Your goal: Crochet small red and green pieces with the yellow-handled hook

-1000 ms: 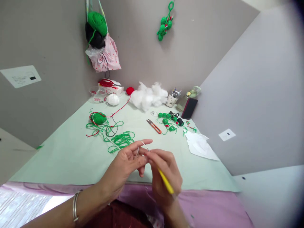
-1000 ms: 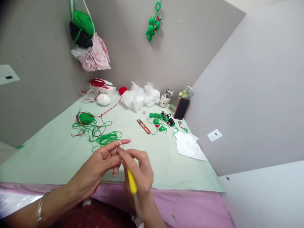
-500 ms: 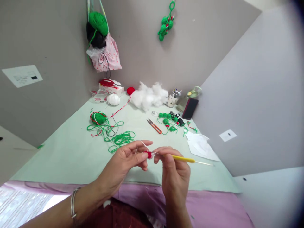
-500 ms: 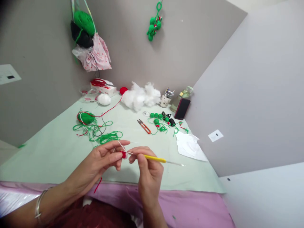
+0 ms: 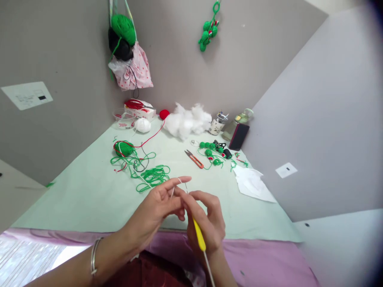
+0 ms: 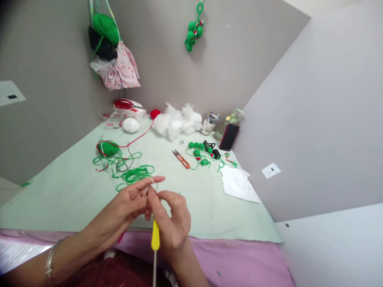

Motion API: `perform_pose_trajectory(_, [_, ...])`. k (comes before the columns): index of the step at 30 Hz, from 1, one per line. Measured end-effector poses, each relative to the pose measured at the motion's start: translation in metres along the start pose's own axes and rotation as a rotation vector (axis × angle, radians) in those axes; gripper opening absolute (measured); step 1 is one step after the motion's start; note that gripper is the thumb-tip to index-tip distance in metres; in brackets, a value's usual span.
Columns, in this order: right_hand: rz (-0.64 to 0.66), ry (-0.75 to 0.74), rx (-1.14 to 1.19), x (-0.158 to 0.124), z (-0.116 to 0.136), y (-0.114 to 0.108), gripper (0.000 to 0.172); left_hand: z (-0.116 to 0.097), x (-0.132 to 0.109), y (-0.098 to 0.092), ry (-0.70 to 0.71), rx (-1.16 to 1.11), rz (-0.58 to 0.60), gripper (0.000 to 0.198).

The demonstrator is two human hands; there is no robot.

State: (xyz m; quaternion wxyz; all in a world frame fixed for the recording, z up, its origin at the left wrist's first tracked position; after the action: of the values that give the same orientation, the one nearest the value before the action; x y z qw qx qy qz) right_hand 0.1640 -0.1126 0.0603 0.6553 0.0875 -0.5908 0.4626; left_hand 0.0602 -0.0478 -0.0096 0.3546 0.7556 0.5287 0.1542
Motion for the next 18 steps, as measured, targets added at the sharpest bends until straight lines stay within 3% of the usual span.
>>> perform_pose_trajectory(3, [-0.042, 0.235, 0.221, 0.005, -0.023, -0.004, 0.028, 0.007, 0.001, -0.003, -0.116, -0.096, -0.023, 0.042])
perform_pose_trajectory(5, [-0.081, 0.405, 0.420, 0.007, -0.039, -0.004, 0.026, 0.002, 0.001, -0.004, -0.089, -0.100, -0.038, 0.040])
perform_pose_trajectory(7, [-0.061, 0.476, 0.528, 0.009, -0.044, 0.001, 0.025, -0.004, 0.002, 0.000, -0.039, -0.057, -0.025, 0.041])
perform_pose_trajectory(13, [-0.011, 0.263, 0.263, 0.006, -0.024, 0.003, 0.030, -0.006, 0.000, 0.005, 0.049, 0.056, -0.018, 0.043])
perform_pose_trajectory(16, [-0.025, 0.171, 0.135, 0.002, -0.017, -0.002, 0.032, 0.003, 0.003, 0.004, -0.049, -0.020, 0.006, 0.043])
perform_pose_trajectory(18, [-0.050, 0.235, 0.187, 0.004, -0.026, -0.006, 0.027, 0.005, 0.004, 0.002, -0.109, -0.065, 0.009, 0.040])
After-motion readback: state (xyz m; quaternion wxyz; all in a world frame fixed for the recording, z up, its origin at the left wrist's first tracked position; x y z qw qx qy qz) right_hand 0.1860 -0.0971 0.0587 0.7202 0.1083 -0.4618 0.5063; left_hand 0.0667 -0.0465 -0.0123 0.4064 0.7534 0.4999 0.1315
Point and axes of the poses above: each hand's wrist, its own x-axis towards the middle knuckle, its own y-axis out of the palm, z = x × y, the point moved 10 cm from there along x, towards the middle knuckle, and after that the axes turned 5 degrees about -x, right-handed, at the moved point
